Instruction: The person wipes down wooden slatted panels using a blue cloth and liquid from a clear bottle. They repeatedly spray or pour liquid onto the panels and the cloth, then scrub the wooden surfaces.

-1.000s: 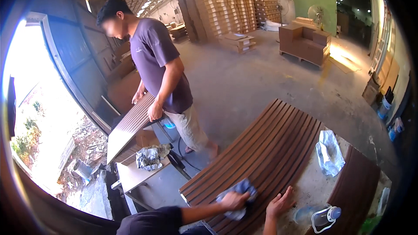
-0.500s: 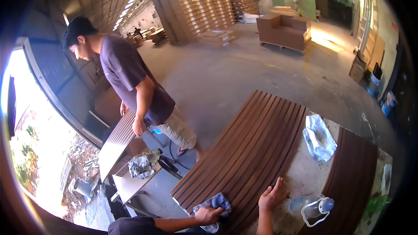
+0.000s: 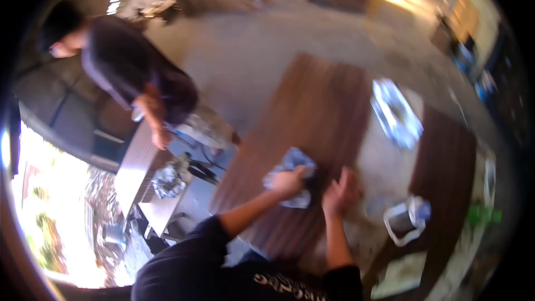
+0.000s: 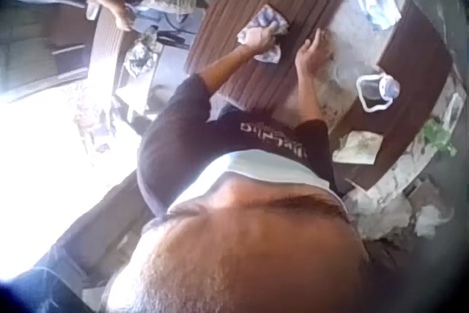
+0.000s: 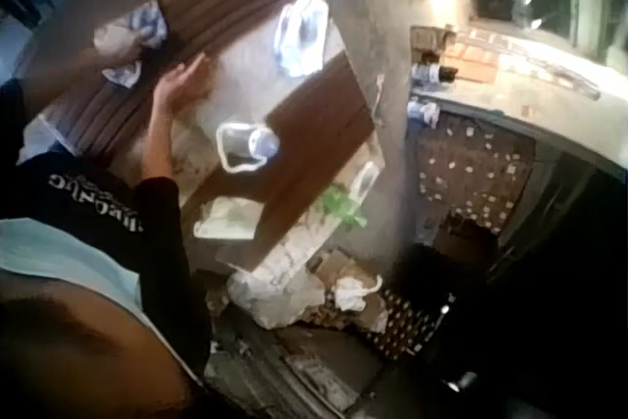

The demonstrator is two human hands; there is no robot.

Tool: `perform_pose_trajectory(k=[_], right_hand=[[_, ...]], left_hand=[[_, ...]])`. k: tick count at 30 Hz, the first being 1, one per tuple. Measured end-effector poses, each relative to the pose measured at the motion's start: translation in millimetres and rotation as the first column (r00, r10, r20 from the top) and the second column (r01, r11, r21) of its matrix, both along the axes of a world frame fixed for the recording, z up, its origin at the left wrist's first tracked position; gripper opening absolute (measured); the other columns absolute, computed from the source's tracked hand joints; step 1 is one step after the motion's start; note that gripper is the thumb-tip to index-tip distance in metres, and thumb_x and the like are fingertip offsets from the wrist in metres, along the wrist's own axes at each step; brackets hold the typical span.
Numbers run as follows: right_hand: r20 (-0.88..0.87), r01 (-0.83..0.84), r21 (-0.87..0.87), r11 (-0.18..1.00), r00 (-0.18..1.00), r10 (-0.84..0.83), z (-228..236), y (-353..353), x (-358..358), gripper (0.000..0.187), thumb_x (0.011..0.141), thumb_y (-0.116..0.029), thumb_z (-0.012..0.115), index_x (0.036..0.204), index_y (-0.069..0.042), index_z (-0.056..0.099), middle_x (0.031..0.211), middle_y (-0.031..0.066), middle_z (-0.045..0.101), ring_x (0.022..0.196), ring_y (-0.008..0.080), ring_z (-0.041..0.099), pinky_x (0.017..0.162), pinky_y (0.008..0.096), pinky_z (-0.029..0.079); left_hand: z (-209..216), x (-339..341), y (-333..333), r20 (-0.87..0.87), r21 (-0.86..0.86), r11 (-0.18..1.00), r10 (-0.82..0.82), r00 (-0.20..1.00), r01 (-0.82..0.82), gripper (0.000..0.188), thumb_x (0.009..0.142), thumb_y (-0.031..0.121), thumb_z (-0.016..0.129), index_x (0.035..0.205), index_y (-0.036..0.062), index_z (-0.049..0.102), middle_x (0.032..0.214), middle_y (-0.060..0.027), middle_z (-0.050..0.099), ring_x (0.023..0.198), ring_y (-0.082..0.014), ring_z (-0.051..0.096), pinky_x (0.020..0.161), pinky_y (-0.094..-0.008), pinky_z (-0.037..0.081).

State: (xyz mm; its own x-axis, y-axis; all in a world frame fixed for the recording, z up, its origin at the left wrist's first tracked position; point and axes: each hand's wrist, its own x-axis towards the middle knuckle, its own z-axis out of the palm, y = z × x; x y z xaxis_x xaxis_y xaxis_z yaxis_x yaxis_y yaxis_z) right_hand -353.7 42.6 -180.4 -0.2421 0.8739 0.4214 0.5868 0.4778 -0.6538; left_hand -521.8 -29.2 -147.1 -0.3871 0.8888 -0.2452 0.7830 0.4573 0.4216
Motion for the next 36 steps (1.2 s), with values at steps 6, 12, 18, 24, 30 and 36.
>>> perform_pose_trajectory(k=[6,12,18,24,30,36], right_hand=[[0.173,0.044,-0.008,0.999,0.984,-0.042,1.6,-16.9,-21.6,0.057,0.089,-0.015,0.053,0.144,-0.012,0.036,0.141,0.0147,0.047,0.134,0.0300,0.042,0.111,0.0607,0.015],[0.181,0.045,-0.039,0.998,0.983,-0.037,12.8,-16.1,2.0,0.055,0.091,-0.014,0.051,0.144,-0.012,0.036,0.141,0.0137,0.047,0.134,0.0308,0.041,0.111,0.0588,0.016],[0.228,-0.001,-0.052,0.999,0.974,0.013,6.4,-25.3,-8.4,0.054,0.092,-0.016,0.049,0.144,-0.016,0.034,0.143,0.0134,0.044,0.135,0.0312,0.040,0.111,0.0604,0.016],[0.214,0.053,0.015,0.998,0.975,-0.055,-0.7,-12.4,-0.3,0.055,0.092,-0.017,0.050,0.144,-0.016,0.033,0.142,0.0125,0.046,0.134,0.0299,0.041,0.111,0.0596,0.016],[0.137,-0.018,-0.066,0.998,0.990,0.027,-2.7,-7.1,2.9,0.055,0.095,-0.025,0.050,0.144,-0.010,0.030,0.141,0.0170,0.045,0.135,0.0335,0.039,0.113,0.0584,0.013],[0.168,-0.250,-0.192,0.949,0.944,0.283,-1.2,-74.9,46.6,0.079,0.093,-0.057,0.045,0.150,-0.009,0.018,0.156,0.0148,0.021,0.146,0.0350,0.012,0.114,0.0581,0.000]], left_hand=[[22.6,25.9,-166.1,-0.054,0.121,0.988,-0.091,0.994,0.097,0.028,0.076,0.013,0.058,0.104,0.0126,0.053,0.059,-0.0172,0.059,0.053,-0.0391,0.060,0.049,-0.0503,0.048],[-5.0,-16.6,20.7,-0.276,0.320,0.923,-0.123,0.953,0.212,0.035,0.081,0.018,0.059,0.113,0.0084,0.049,0.066,-0.0170,0.064,0.052,-0.0357,0.062,0.049,-0.0479,0.050],[2.7,-52.7,124.5,-0.294,0.359,0.927,0.002,0.956,0.109,0.014,0.085,0.017,0.048,0.099,0.0120,0.047,0.072,-0.0196,0.067,0.065,-0.0394,0.066,0.056,-0.0505,0.050],[-4.5,25.6,-145.5,-0.288,0.268,0.912,-0.234,0.929,0.312,0.025,0.078,0.013,0.059,0.102,0.0055,0.054,0.054,-0.0098,0.056,0.046,-0.0263,0.059,0.044,-0.0394,0.047],[53.3,6.5,-293.2,-0.115,-0.022,0.999,0.044,0.992,-0.046,0.012,0.076,0.015,0.060,0.084,0.0080,0.054,0.064,-0.0182,0.060,0.057,-0.0379,0.061,0.052,-0.0472,0.048],[38.1,-131.3,-280.0,-0.221,0.508,0.791,0.503,0.835,-0.342,0.014,0.085,0.012,0.060,0.088,0.0011,0.052,0.082,-0.0246,0.061,0.080,-0.0464,0.058,0.070,-0.0512,0.044]])
